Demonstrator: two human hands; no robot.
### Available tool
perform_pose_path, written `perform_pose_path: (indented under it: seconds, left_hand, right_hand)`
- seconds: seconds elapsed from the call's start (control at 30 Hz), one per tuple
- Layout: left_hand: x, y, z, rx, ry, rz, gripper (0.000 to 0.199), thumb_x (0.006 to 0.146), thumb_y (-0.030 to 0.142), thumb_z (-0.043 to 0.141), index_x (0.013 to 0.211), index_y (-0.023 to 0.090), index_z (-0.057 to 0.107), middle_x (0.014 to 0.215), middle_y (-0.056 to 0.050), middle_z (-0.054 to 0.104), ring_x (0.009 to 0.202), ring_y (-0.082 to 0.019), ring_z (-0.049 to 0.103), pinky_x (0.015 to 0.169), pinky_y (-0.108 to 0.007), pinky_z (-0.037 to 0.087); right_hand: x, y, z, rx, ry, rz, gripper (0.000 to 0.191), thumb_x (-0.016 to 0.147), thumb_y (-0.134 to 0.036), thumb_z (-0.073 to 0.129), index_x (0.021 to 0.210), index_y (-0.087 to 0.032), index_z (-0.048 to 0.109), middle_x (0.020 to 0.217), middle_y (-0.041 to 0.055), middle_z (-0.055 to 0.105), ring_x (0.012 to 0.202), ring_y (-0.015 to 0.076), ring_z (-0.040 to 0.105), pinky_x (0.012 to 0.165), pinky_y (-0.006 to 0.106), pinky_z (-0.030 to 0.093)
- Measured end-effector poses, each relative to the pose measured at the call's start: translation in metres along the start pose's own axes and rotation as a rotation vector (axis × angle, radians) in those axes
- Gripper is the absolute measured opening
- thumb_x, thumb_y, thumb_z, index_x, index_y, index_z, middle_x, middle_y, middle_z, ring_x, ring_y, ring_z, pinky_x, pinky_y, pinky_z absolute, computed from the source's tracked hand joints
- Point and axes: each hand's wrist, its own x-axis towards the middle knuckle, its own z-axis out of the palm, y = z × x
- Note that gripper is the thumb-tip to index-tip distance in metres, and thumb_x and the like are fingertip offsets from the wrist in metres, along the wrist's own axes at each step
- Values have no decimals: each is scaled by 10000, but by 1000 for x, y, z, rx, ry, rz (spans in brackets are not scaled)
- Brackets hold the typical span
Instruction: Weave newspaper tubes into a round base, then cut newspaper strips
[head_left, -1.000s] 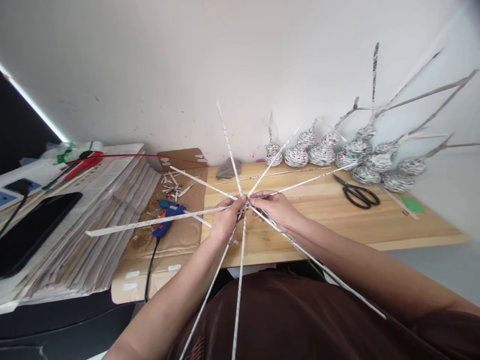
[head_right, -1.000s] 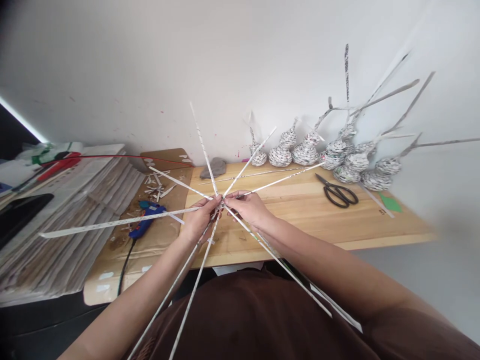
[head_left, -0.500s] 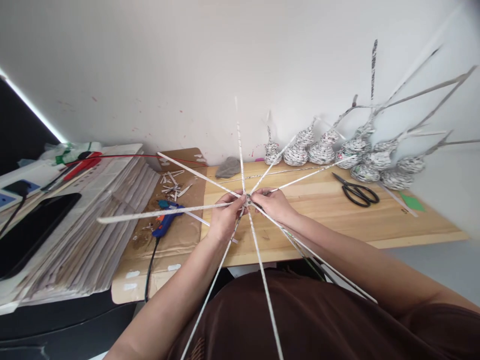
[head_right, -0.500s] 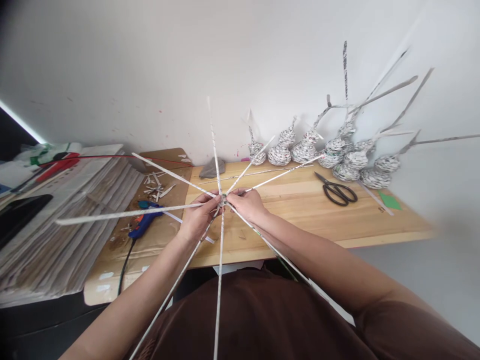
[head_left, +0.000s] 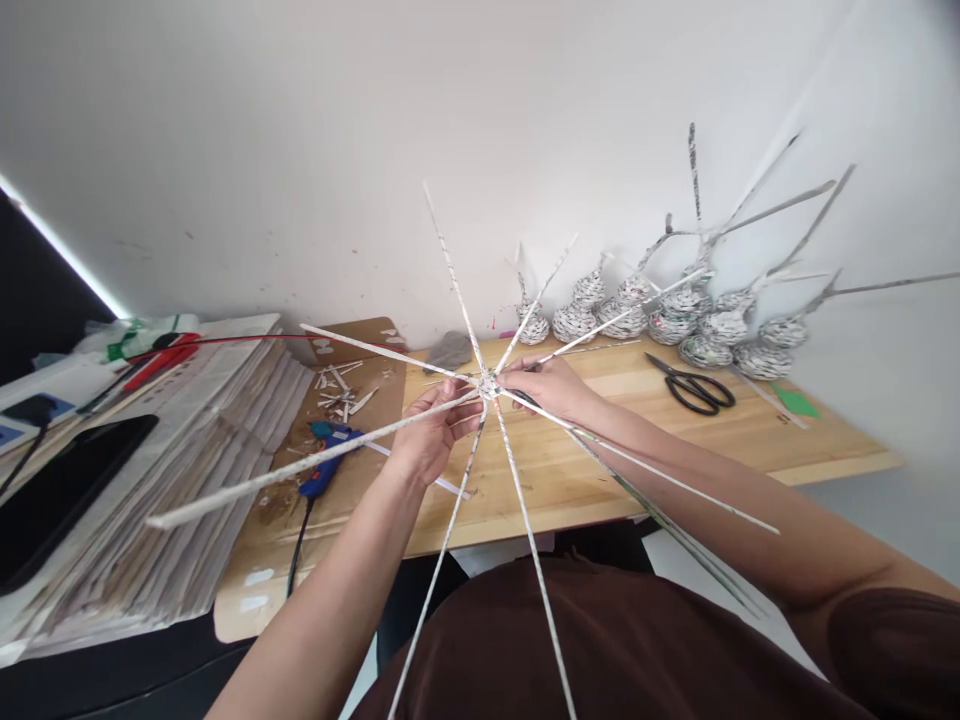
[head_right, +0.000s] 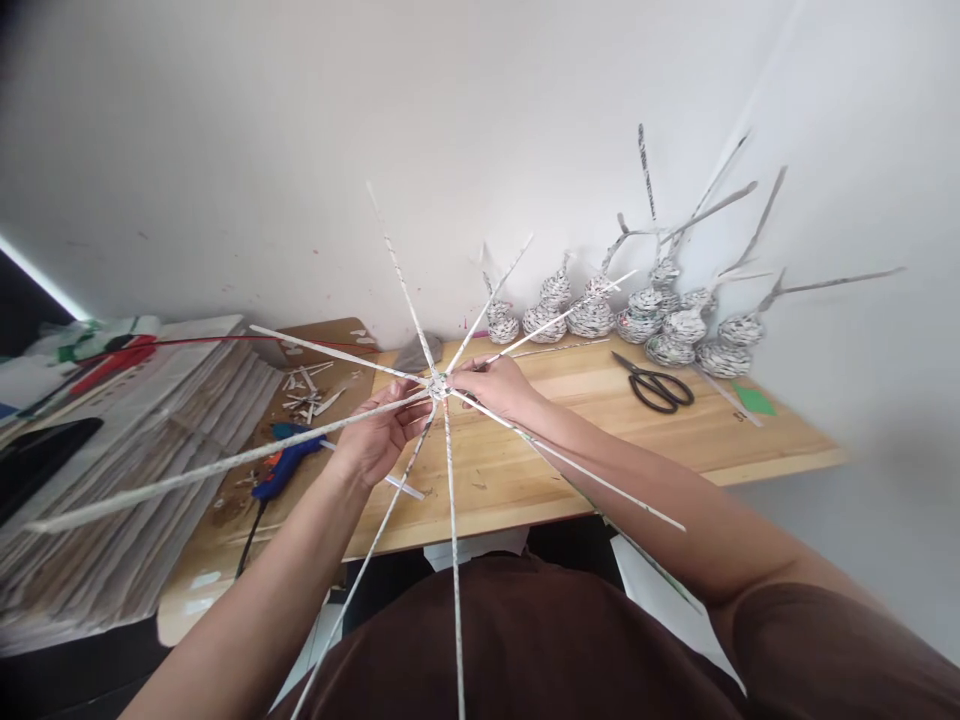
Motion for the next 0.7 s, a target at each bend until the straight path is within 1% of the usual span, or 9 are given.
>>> perform_pose_path:
  seconds: [0.07, 0.17, 0.27, 0.33, 0.37, 0.47, 0.57, 0.63, 0.7]
  left_hand:
    - [5, 7, 5, 13, -9, -19, 425, 658, 439, 849, 940, 148, 721, 853, -61, 737, 673, -132, 682, 574, -223, 554]
    - [15, 17, 12, 68, -21, -16, 473, 565, 387, 907, 924, 134, 730, 787, -53, 729, 619, -120, 659, 576, -227, 554]
    - [27, 27, 20, 195, -18, 139, 464, 502, 355, 932, 856, 129, 735, 703, -33, 710, 558, -109, 623, 582, -237, 547]
    - [33, 32, 24, 271, -1, 253, 459, 511, 373, 924, 853, 129, 739, 662, -22, 694, 545, -113, 612, 582, -244, 544]
    - [36, 33, 26, 288, 5, 280, 462, 522, 389, 917, 864, 131, 742, 661, -21, 691, 550, -117, 613, 582, -248, 544]
    - [46, 29, 26, 309, -31, 256, 466, 542, 428, 899, 877, 142, 749, 713, -31, 700, 590, -127, 622, 584, -254, 547]
    - [60, 16, 22, 338, -47, 231, 416, 524, 456, 898, 731, 137, 729, 656, -25, 670, 541, -104, 571, 543, -231, 513]
    - [71, 5, 19, 344, -28, 257, 402, 547, 482, 880, 644, 140, 692, 581, -6, 622, 493, -87, 520, 508, -219, 475]
    - [79, -5, 18, 356, -10, 290, 401, 588, 499, 853, 616, 145, 666, 541, 7, 589, 475, -84, 496, 486, -210, 436]
  right_hand:
    - [4, -4, -1, -69, -5, -29, 148, 670, -304, 707, 663, -157, 683, 489, -26, 582, 442, 99, 493, 433, 223, 362]
    - [19, -9, -5, -157, -20, -129, 137, 666, -294, 693, 637, -161, 674, 489, -33, 577, 467, 98, 487, 461, 223, 355]
    - [36, -17, -10, -187, -14, -250, 111, 640, -270, 691, 619, -164, 663, 524, -39, 585, 523, 97, 498, 498, 214, 357]
    - [44, -23, -14, -214, -16, -306, 106, 637, -269, 690, 630, -167, 663, 543, -42, 590, 542, 98, 505, 508, 209, 359]
    - [47, -25, -16, -228, -24, -315, 109, 638, -274, 691, 636, -168, 664, 543, -44, 590, 541, 98, 506, 506, 208, 359]
    - [51, -28, -20, -278, -81, -298, 118, 646, -284, 703, 652, -168, 685, 540, -45, 596, 531, 94, 508, 497, 204, 361]
    - [53, -23, -23, -310, -131, -254, 142, 675, -302, 716, 668, -160, 717, 555, -29, 615, 511, 87, 509, 475, 199, 360]
    - [54, -18, -25, -250, -174, -178, 180, 700, -331, 723, 693, -152, 730, 568, -10, 627, 495, 90, 523, 454, 198, 375]
    - [55, -13, -28, -141, -238, -82, 208, 698, -346, 751, 729, -141, 737, 594, 10, 645, 507, 98, 558, 455, 195, 413]
